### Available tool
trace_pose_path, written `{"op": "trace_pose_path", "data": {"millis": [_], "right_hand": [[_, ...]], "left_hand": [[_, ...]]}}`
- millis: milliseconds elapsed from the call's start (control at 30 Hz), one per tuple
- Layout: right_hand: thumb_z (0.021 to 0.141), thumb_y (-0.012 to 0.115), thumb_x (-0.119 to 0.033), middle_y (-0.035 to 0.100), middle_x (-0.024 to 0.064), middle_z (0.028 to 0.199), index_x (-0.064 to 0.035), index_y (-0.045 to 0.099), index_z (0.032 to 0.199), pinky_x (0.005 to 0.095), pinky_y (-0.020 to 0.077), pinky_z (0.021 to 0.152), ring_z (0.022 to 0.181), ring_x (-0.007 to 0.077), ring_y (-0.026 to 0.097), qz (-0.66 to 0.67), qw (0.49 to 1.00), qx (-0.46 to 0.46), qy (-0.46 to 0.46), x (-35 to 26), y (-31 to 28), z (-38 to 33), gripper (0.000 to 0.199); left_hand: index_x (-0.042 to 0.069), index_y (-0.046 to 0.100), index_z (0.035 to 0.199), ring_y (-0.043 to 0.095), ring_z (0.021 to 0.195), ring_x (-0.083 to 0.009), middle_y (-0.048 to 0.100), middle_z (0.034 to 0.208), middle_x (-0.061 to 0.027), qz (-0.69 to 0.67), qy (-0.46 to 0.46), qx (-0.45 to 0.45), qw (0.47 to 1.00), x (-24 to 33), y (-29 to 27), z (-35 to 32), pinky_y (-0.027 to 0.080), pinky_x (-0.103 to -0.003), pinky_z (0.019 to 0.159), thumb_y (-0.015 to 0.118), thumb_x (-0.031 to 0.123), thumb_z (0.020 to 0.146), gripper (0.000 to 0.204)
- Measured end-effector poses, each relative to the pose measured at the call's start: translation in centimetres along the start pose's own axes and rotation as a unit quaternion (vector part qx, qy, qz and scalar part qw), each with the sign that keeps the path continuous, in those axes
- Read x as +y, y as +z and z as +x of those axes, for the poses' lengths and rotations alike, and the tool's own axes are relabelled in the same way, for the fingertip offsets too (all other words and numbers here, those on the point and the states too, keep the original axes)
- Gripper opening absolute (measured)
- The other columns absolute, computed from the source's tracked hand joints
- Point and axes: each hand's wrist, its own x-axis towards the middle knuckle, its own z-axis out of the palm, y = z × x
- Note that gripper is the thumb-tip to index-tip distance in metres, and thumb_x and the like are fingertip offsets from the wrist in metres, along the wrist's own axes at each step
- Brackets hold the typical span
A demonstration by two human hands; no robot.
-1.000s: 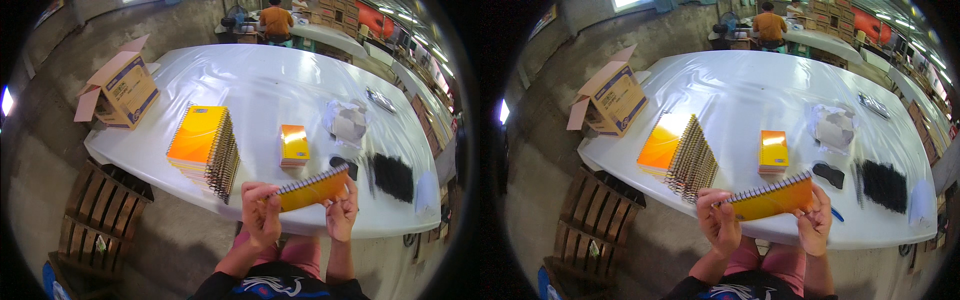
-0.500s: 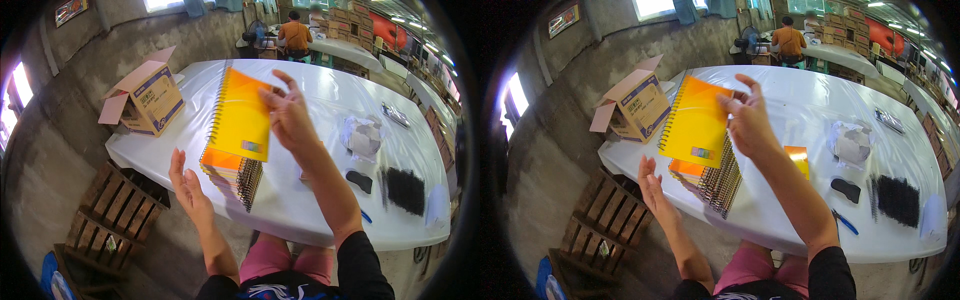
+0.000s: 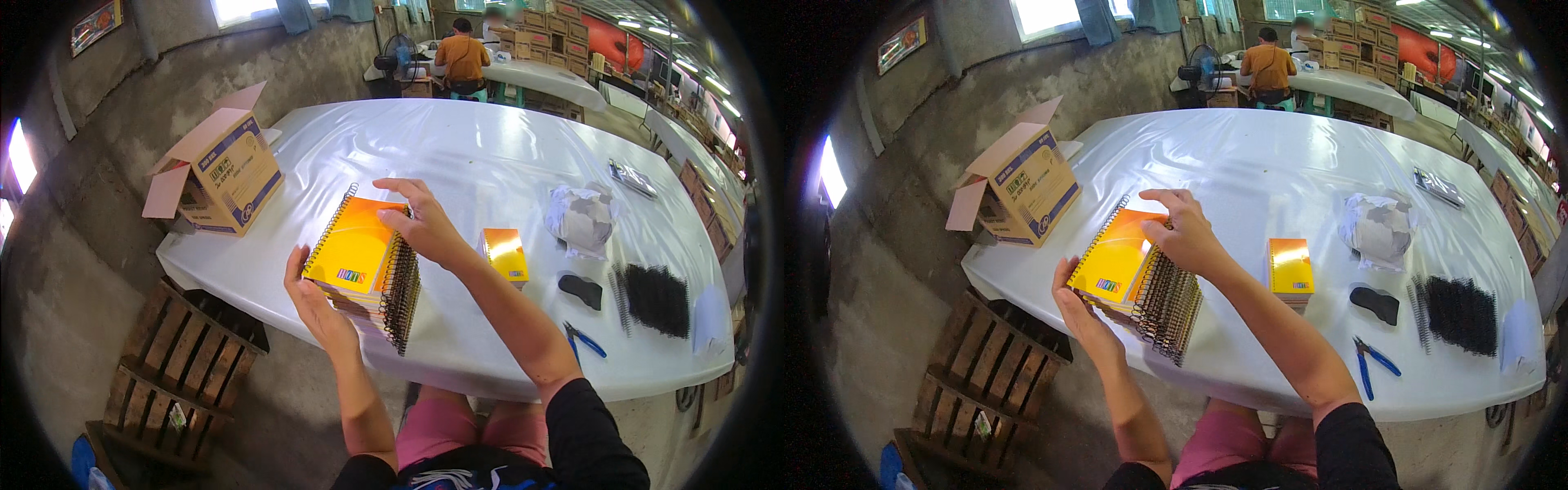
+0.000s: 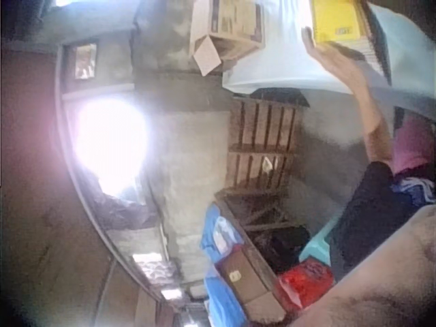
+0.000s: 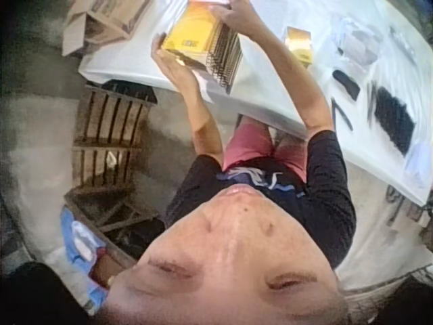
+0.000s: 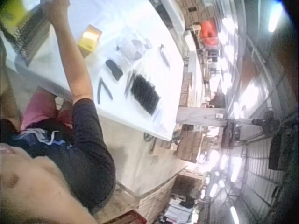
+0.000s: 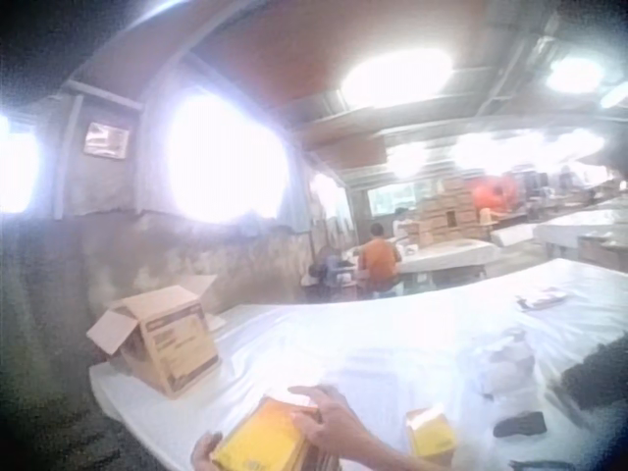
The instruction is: The person inserts a spiral binding through the holes of a notebook, twists the binding to advance it, and uses a pair of pliers to cut and bend the ends of the wire.
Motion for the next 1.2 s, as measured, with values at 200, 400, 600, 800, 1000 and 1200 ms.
{"op": "trace_pose_path", "data": {"millis": [200, 400, 600, 800, 1000, 1200], "right_hand": [[0.089, 0.049, -0.012, 0.056, 0.0093, 0.107, -0.0029, 0.054, 0.120, 0.0252, 0.0408, 0.089, 0.099, 0.0146, 0.052, 0.250, 0.960, -0.016, 0.125, 0.3, 2.0, -0.1, 0.033], [0.091, 0.050, -0.024, 0.062, 0.0159, 0.102, -0.0021, 0.057, 0.115, 0.0289, 0.0448, 0.084, 0.092, 0.0206, 0.059, 0.227, 0.969, 0.012, 0.096, 0.9, 2.5, -0.2, 0.033], [0.089, 0.058, -0.026, 0.054, 0.0159, 0.118, -0.0051, 0.052, 0.122, 0.0377, 0.0359, 0.099, 0.112, 0.0310, 0.048, 0.011, 0.992, 0.116, -0.041, 2.7, 0.9, -1.3, 0.040], [0.076, 0.066, -0.048, 0.042, 0.0168, 0.134, -0.0092, 0.029, 0.142, 0.0557, 0.0385, 0.093, 0.123, 0.0329, 0.042, -0.423, 0.820, 0.092, 0.374, 12.6, -12.6, -10.3, 0.085], [0.071, 0.073, -0.048, 0.069, 0.0160, 0.091, -0.0031, 0.065, 0.107, 0.0330, 0.0498, 0.079, 0.087, 0.0254, 0.067, -0.145, 0.901, 0.031, 0.408, 15.5, -14.2, -14.1, 0.058], [0.071, 0.076, -0.033, 0.069, 0.0136, 0.083, 0.0002, 0.065, 0.091, 0.0344, 0.0508, 0.068, 0.077, 0.0226, 0.066, -0.246, 0.893, 0.102, 0.363, 17.9, -18.7, -15.4, 0.041]], "left_hand": [[-0.003, 0.051, 0.114, 0.054, 0.106, -0.0218, 0.054, 0.117, -0.0158, -0.010, 0.007, 0.023, 1.000, -2.1, 0.7, 0.6, 0.043, -0.034, 0.094, 0.029, 0.044, 0.101, 0.053], [-0.003, 0.052, 0.112, 0.056, 0.103, -0.0218, 0.054, 0.115, -0.0158, -0.023, 0.059, 0.045, 0.997, -2.8, 1.3, 0.0, 0.046, -0.034, 0.090, 0.027, 0.045, 0.100, 0.055], [-0.001, 0.045, 0.117, 0.052, 0.109, -0.0231, 0.049, 0.120, -0.0149, 0.037, 0.086, 0.102, 0.990, -2.1, 0.3, 0.3, 0.044, -0.037, 0.092, 0.026, 0.050, 0.099, 0.057], [0.003, 0.043, 0.118, 0.047, 0.114, -0.0263, 0.046, 0.121, -0.0151, 0.039, 0.273, 0.194, 0.942, 4.4, -3.0, -1.9, 0.039, -0.041, 0.095, 0.035, 0.039, 0.096, 0.043], [0.007, 0.051, 0.107, 0.049, 0.103, -0.0265, 0.046, 0.115, -0.0107, -0.172, 0.372, -0.033, 0.912, 6.4, 2.0, -8.8, 0.044, -0.043, 0.085, 0.060, 0.034, 0.083, 0.037], [0.001, 0.051, 0.114, 0.050, 0.097, -0.0229, 0.051, 0.106, -0.0131, 0.022, 0.085, -0.343, 0.935, 1.4, 4.7, -11.1, 0.046, -0.032, 0.079, 0.059, 0.014, 0.085, 0.033]]}}
